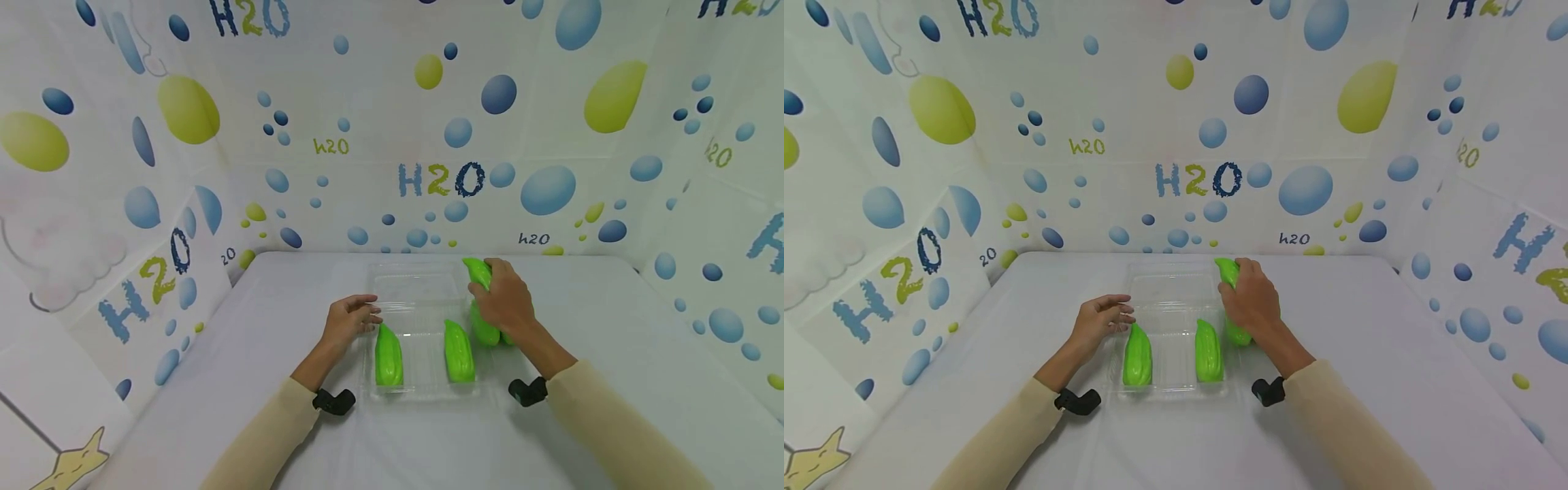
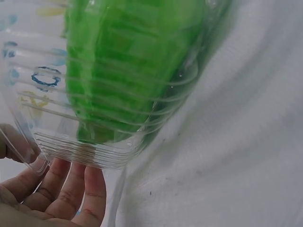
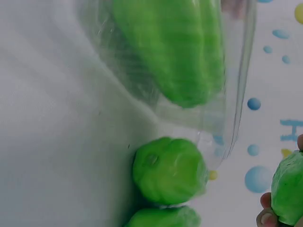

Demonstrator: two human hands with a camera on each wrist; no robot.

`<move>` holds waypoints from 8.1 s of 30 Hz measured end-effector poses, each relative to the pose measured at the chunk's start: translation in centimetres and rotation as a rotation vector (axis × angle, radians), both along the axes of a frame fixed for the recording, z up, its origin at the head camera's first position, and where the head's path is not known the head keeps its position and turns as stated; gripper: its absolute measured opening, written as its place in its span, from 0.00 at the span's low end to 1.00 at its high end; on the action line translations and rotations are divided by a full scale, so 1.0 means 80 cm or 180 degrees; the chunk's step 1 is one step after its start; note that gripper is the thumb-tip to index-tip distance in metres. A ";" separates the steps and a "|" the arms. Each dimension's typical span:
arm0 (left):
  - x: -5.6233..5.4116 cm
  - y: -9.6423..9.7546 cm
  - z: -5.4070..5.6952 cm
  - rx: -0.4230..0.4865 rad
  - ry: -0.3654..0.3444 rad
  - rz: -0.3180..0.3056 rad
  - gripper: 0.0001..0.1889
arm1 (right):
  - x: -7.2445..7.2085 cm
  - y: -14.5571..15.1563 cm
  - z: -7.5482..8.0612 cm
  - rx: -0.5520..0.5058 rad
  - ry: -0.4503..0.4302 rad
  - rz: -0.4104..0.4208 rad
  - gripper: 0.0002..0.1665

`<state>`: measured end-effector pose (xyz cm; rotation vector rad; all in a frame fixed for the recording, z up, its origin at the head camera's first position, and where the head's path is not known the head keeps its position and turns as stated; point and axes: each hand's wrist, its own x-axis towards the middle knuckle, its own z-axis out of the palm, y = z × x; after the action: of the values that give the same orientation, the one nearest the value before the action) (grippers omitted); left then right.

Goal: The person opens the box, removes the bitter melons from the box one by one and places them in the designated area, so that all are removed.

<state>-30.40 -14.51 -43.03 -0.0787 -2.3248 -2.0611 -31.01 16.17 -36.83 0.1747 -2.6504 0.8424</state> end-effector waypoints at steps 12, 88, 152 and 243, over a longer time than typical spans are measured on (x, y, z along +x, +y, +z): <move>0.002 0.002 0.003 0.0109 -0.0052 -0.0002 0.19 | -0.006 0.041 -0.014 -0.0300 -0.0025 -0.0288 0.33; 0.002 0.001 0.002 0.0076 -0.0110 0.0024 0.18 | -0.023 0.116 -0.076 -0.0466 -0.1077 -0.0348 0.39; 0.003 0.002 0.002 0.0034 -0.0029 0.0024 0.18 | 0.017 0.025 -0.027 -0.0240 -0.0031 0.0254 0.31; 0.002 0.002 0.003 0.0089 -0.0081 0.0014 0.18 | 0.063 -0.081 -0.044 0.0457 -0.1148 0.0804 0.31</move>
<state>-30.22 -14.38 -42.75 -0.0467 -2.3074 -2.1045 -26.00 9.67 -40.37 0.4398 -3.0771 0.8243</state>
